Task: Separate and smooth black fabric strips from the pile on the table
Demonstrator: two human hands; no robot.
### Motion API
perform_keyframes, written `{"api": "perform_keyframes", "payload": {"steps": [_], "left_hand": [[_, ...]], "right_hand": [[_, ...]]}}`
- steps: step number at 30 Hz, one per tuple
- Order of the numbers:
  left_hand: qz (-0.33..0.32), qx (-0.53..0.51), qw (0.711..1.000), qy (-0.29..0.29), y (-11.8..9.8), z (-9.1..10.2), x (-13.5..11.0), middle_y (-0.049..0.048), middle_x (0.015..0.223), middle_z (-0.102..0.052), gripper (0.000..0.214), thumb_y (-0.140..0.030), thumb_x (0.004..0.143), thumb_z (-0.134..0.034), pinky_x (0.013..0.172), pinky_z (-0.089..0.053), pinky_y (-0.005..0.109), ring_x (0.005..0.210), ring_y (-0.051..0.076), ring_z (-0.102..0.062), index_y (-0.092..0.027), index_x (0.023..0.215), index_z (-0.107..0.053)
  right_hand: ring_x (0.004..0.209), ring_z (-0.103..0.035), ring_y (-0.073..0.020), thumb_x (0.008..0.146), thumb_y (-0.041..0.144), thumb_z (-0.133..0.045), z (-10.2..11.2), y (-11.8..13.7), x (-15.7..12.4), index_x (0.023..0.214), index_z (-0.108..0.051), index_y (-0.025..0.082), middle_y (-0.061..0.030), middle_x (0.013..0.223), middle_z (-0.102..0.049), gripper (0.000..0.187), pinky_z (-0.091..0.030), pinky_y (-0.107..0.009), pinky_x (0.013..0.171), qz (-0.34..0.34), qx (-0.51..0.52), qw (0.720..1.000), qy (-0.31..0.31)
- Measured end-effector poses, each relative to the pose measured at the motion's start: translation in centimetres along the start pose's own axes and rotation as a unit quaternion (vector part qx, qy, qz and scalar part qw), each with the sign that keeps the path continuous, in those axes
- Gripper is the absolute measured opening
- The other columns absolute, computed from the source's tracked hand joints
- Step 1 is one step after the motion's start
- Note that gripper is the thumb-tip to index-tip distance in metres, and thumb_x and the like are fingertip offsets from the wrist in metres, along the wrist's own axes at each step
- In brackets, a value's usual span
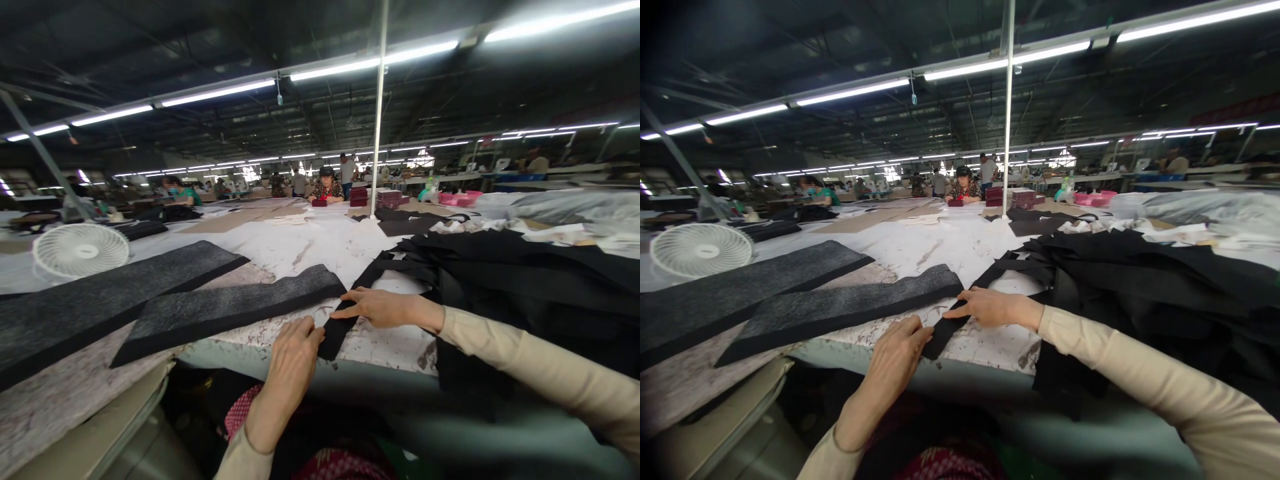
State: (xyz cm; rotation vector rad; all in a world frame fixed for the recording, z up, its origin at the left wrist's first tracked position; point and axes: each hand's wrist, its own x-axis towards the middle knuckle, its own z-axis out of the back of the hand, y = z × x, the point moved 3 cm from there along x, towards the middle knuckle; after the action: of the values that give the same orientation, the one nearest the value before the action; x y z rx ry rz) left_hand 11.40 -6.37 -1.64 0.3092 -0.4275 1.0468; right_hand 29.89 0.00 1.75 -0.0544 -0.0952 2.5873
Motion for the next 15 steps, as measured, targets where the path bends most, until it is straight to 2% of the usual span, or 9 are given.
{"api": "perform_keyframes", "payload": {"steps": [2, 5, 9, 12, 15], "left_hand": [[-0.004, 0.006, 1.0, 0.01, -0.1, 0.1, 0.1, 0.0048, 0.081, -0.059, 0.026, -0.019, 0.092, -0.042, 0.07, -0.039, 0.031, 0.076, 0.018, -0.053, -0.02, 0.088, -0.068], [0.0, 0.005, 1.0, 0.024, -0.2, 0.2, 0.3, 0.0047, 0.082, -0.059, 0.026, -0.02, 0.093, -0.042, 0.072, -0.04, 0.032, 0.077, 0.018, -0.054, -0.019, 0.087, -0.067], [0.002, -0.022, 0.999, 0.029, 0.0, 0.4, 0.4, 0.005, 0.084, -0.059, 0.027, -0.019, 0.093, -0.041, 0.072, -0.041, 0.032, 0.078, 0.019, -0.055, -0.02, 0.091, -0.068], [0.029, -0.129, 0.991, 0.022, 0.7, 0.7, -0.1, 0.0043, 0.081, -0.059, 0.025, -0.025, 0.093, -0.044, 0.072, -0.042, 0.03, 0.079, 0.019, -0.056, -0.021, 0.092, -0.069], [0.089, -0.279, 0.956, -0.03, 1.8, 1.1, -1.2, 0.0035, 0.08, -0.06, 0.03, -0.031, 0.094, -0.041, 0.076, -0.044, 0.029, 0.083, 0.018, -0.057, -0.019, 0.087, -0.067]], "right_hand": [[0.117, -0.047, -0.0255, 0.075, -0.005, -0.043, 0.4, 0.9, 0.3, 0.13, -0.055, 0.022, -0.0151, 0.127, -0.05, 0.063, -0.041, -0.044, 0.098, 0.009, -0.01, 1.0, -0.019], [0.116, -0.048, -0.023, 0.074, -0.005, -0.045, 0.5, 2.0, 0.6, 0.127, -0.057, 0.014, -0.0152, 0.121, -0.054, 0.058, -0.043, -0.036, 0.096, 0.034, 0.033, 0.998, -0.035], [0.114, -0.049, -0.0213, 0.073, -0.006, -0.046, 0.4, 2.5, 0.6, 0.132, -0.052, 0.02, -0.0124, 0.12, -0.053, 0.065, -0.043, -0.036, 0.096, 0.044, 0.061, 0.996, -0.04], [0.113, -0.047, -0.0217, 0.074, -0.007, -0.042, 0.2, 2.7, 0.4, 0.134, -0.05, 0.025, -0.0123, 0.121, -0.051, 0.069, -0.043, -0.037, 0.094, 0.047, 0.047, 0.997, -0.038], [0.113, -0.045, -0.0223, 0.073, -0.008, -0.04, -0.1, 2.9, 0.2, 0.136, -0.049, 0.026, -0.0123, 0.122, -0.049, 0.072, -0.042, -0.038, 0.094, 0.041, 0.047, 0.997, -0.051]]}}
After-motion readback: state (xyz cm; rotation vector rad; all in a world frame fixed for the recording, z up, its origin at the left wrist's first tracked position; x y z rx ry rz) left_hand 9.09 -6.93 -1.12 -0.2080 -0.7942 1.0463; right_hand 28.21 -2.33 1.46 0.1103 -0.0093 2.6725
